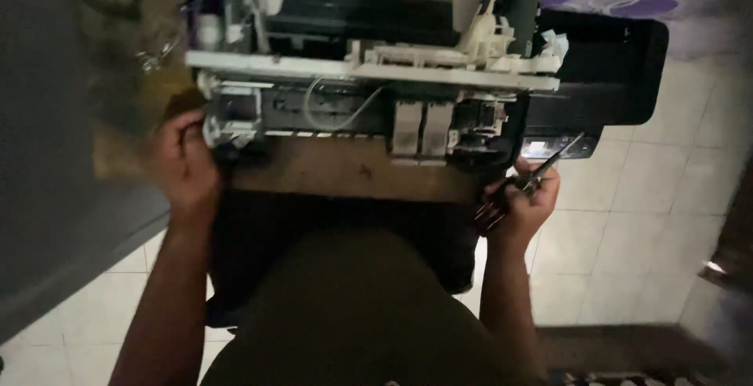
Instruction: Unscrewing and removing internal components from a printer using a screwdriver for repair purposes.
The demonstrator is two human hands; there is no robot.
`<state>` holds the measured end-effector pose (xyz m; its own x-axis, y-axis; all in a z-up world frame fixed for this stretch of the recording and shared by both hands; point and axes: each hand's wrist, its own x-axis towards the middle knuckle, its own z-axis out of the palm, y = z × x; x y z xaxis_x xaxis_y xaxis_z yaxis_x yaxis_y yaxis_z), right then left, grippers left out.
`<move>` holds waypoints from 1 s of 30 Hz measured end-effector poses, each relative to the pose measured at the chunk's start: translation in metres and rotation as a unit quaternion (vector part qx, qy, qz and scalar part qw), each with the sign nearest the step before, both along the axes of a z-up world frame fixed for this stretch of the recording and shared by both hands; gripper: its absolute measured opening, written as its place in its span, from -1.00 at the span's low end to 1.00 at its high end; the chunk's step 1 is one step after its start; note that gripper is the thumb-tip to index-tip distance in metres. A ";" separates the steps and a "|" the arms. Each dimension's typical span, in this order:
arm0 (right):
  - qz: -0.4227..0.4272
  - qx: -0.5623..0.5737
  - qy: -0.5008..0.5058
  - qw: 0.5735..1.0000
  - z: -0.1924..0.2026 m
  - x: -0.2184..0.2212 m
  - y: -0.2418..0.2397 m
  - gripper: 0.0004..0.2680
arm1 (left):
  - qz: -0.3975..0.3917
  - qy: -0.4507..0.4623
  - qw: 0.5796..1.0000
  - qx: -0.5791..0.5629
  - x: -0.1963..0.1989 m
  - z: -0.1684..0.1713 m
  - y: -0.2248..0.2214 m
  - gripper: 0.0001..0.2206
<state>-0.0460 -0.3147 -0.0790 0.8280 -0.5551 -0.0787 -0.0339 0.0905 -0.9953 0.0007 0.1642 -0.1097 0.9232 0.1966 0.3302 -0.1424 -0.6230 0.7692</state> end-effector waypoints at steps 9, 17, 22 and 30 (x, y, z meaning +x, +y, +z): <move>-0.005 0.012 0.081 0.997 0.021 0.000 0.014 -0.65 | 0.136 0.480 0.798 0.338 -0.054 -0.059 0.031 -0.62; -0.014 -0.034 0.076 0.996 0.027 0.011 0.027 -0.69 | 0.091 0.042 0.987 0.124 -0.031 -0.039 0.020 -0.86; -0.017 -0.144 0.075 0.987 0.036 0.011 0.040 -0.66 | 0.121 0.103 0.987 0.037 -0.020 -0.014 0.005 -0.84; 0.042 -0.087 -0.060 0.994 0.017 0.008 0.030 -0.66 | 0.053 0.011 0.998 0.045 -0.015 -0.020 0.015 -0.82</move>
